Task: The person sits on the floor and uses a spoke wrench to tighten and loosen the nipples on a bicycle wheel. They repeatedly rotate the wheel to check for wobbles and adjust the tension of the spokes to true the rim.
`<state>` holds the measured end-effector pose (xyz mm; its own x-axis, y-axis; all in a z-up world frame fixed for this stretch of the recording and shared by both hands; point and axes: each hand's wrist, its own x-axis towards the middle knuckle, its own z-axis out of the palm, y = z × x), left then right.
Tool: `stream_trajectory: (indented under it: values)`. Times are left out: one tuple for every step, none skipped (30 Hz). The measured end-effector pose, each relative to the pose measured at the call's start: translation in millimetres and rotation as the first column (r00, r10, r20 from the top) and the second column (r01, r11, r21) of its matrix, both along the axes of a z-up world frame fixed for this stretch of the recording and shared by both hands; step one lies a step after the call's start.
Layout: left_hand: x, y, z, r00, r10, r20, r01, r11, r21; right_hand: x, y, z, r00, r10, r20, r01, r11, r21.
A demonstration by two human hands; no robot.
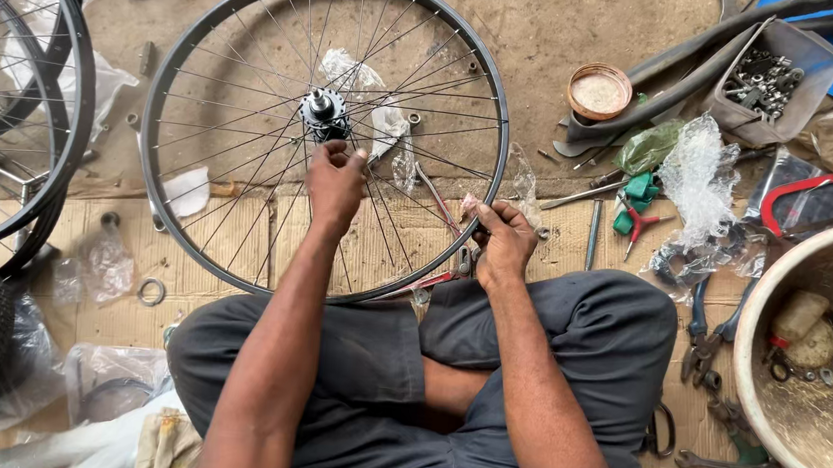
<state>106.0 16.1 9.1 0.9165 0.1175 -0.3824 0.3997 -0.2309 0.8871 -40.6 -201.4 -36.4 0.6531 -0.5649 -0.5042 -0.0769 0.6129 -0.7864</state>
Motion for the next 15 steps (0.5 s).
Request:
stream_trajectory:
  values:
    - [-0.8, 0.2, -4.6, 0.999, -0.029, 0.036, 0.024, 0.988, 0.153, 0.7, 1.7, 0.6, 1.0, -0.001, -0.024, 0.0, 1.0, -0.009]
    - [-4.4, 0.9, -9.5, 0.996, -0.064, 0.068, 0.04, 0.952, 0.304, 0.8, 3.2, 0.8, 1.0, -0.006, -0.014, 0.006, 1.0, -0.008]
    - [-4.7, -0.4, -14.3, 0.99, -0.102, 0.093, 0.05, 0.893, 0.447, 0.5, 3.5, 0.9, 1.0, -0.013, -0.004, 0.013, 1.0, -0.007]
    - [-1.3, -3.7, -19.1, 0.982, -0.12, 0.147, 0.03, 0.864, 0.503, 2.1, 3.0, 0.2, 1.0, -0.019, 0.006, 0.019, 1.0, -0.006]
    - [-2.5, -6.3, -24.5, 0.972, -0.135, 0.191, 0.006, 0.83, 0.558, 1.8, 2.5, -1.4, 1.0, -0.027, 0.009, 0.027, 1.0, -0.004]
    - [-3.4, -9.5, -28.8, 0.96, -0.155, 0.232, -0.02, 0.793, 0.609, 2.1, 1.4, -3.1, 0.999, -0.036, 0.012, 0.036, 0.999, -0.002]
    - [0.7, -13.4, -30.2, 0.974, -0.072, 0.217, -0.069, 0.811, 0.581, 4.9, 2.7, -4.9, 0.999, -0.043, 0.019, 0.043, 0.999, 0.005]
    - [7.3, -20.4, -29.8, 0.98, 0.011, 0.199, -0.122, 0.824, 0.553, 5.9, 2.1, -5.9, 0.999, -0.041, 0.026, 0.041, 0.999, 0.003]
    - [12.1, -24.4, -27.6, 0.98, 0.096, 0.176, -0.176, 0.832, 0.527, 4.6, 0.5, -6.4, 0.999, -0.037, 0.03, 0.037, 0.999, 0.0]
    - [16.2, -25.1, -23.4, 0.986, 0.15, 0.066, -0.162, 0.84, 0.517, 3.9, 2.2, -7.8, 0.999, -0.033, 0.034, 0.033, 0.999, -0.002]
    - [24.4, -32.3, -17.6, 0.98, 0.192, -0.043, -0.146, 0.857, 0.495, 6.3, 2.0, -9.0, 0.998, -0.043, 0.04, 0.043, 0.999, -0.001]
    - [31.8, -38.1, -10.9, 0.962, 0.227, -0.152, -0.132, 0.873, 0.47, 7.6, 2.4, -10.6, 0.997, -0.054, 0.046, 0.054, 0.999, 0.001]
    - [34.3, -41.9, -5.0, 0.947, 0.277, -0.164, -0.183, 0.882, 0.434, 4.6, 1.6, -12.4, 0.997, -0.064, 0.045, 0.064, 0.998, 0.004]
    - [36.3, -45.2, 0.7, 0.929, 0.325, -0.178, -0.234, 0.887, 0.398, 2.1, -1.1, -13.9, 0.997, -0.068, 0.034, 0.068, 0.998, -0.007]
    - [41.4, -45.2, 6.8, 0.908, 0.376, -0.186, -0.29, 0.884, 0.367, 3.7, -0.2, -15.9, 0.997, -0.07, 0.029, 0.07, 0.997, -0.011]
